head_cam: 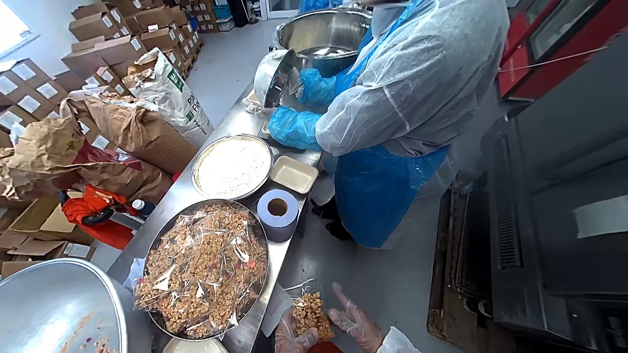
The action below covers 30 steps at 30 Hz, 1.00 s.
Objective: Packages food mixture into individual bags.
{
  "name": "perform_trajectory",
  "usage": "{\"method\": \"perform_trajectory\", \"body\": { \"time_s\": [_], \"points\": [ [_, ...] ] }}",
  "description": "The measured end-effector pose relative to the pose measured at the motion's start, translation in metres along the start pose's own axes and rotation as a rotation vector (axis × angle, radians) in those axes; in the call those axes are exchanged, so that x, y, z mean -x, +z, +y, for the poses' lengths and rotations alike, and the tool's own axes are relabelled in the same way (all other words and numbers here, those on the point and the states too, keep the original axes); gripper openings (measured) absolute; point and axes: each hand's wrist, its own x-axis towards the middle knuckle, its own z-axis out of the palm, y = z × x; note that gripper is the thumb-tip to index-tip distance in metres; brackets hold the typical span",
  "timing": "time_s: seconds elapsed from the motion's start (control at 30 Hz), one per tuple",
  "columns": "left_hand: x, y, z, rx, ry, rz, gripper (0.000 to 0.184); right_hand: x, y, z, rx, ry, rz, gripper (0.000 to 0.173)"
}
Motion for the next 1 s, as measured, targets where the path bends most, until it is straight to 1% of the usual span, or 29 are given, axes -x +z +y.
{"method": "perform_trajectory", "body": {
  "time_s": [0.03,0.07,0.1,0.13,0.2,0.23,0.27,0.33,0.37,0.43,0.47,0.53,0.6,0.67,0.7,0.77,0.8,0.87,0.93,0.97,1.0],
  "points": [
    [0.001,0.002,0.0,-0.003,-0.008,-0.011,0.059,-0.001,0.011,-0.003,-0.162,-0.026,-0.044,0.076],
    [0.001,0.005,-0.001,-0.011,-0.006,-0.003,0.046,-0.003,0.022,-0.004,-0.252,-0.055,-0.051,0.067],
    [0.0,0.005,-0.003,-0.028,0.007,0.009,0.036,-0.004,0.032,-0.004,-0.31,-0.072,-0.03,0.058],
    [-0.001,0.004,-0.005,-0.046,0.021,0.019,0.032,-0.005,0.042,-0.003,-0.324,-0.079,0.02,0.05],
    [-0.002,0.003,-0.007,-0.079,0.027,0.052,0.035,-0.007,0.058,0.001,-0.266,-0.077,0.193,0.042],
    [-0.002,0.002,-0.008,-0.083,0.016,0.063,0.04,-0.008,0.063,0.004,-0.211,-0.062,0.248,0.044],
    [-0.001,0.001,-0.008,-0.075,-0.005,0.065,0.048,-0.008,0.066,0.006,-0.167,-0.032,0.253,0.047],
    [0.001,-0.002,-0.009,-0.031,-0.073,0.073,0.062,-0.011,0.067,0.005,-0.16,0.043,0.2,0.049],
    [0.002,-0.002,-0.01,-0.015,-0.112,0.103,0.065,-0.011,0.066,0.004,-0.164,0.072,0.148,0.049],
    [0.002,-0.004,-0.012,-0.04,-0.134,0.181,0.056,-0.012,0.064,0.0,-0.164,0.076,0.07,0.046],
    [0.001,-0.007,-0.014,-0.091,-0.127,0.186,0.054,-0.013,0.064,-0.001,-0.171,0.068,0.062,0.047],
    [0.004,-0.012,-0.012,-0.149,-0.107,0.131,0.055,-0.01,0.066,-0.008,-0.186,0.062,0.032,0.047],
    [0.007,-0.017,-0.008,-0.148,-0.114,0.055,0.055,-0.012,0.067,-0.005,-0.185,0.045,0.037,0.054],
    [0.005,-0.02,-0.005,-0.045,-0.153,0.02,0.062,-0.014,0.065,-0.001,-0.16,0.049,0.006,0.068],
    [0.002,-0.021,-0.004,0.028,-0.158,0.024,0.061,-0.015,0.065,-0.001,-0.175,0.059,-0.012,0.068],
    [0.001,-0.027,-0.006,0.145,-0.195,0.014,0.042,-0.012,0.067,0.005,-0.214,0.1,-0.006,0.068],
    [0.0,-0.029,-0.004,0.203,-0.229,0.033,0.039,-0.01,0.068,0.003,-0.218,0.113,-0.025,0.07],
    [0.001,-0.031,-0.003,0.26,-0.28,0.094,0.041,-0.003,0.074,-0.002,-0.179,0.13,-0.07,0.078],
    [0.001,-0.04,-0.009,0.195,-0.282,0.032,0.045,0.008,0.076,-0.008,-0.077,0.112,-0.118,0.102],
    [-0.001,-0.043,-0.01,0.141,-0.259,0.009,0.044,0.012,0.076,-0.015,-0.018,0.086,-0.102,0.113],
    [-0.001,-0.044,-0.011,0.104,-0.226,0.009,0.042,0.017,0.078,-0.021,0.011,0.072,-0.039,0.12]
  ]
}}
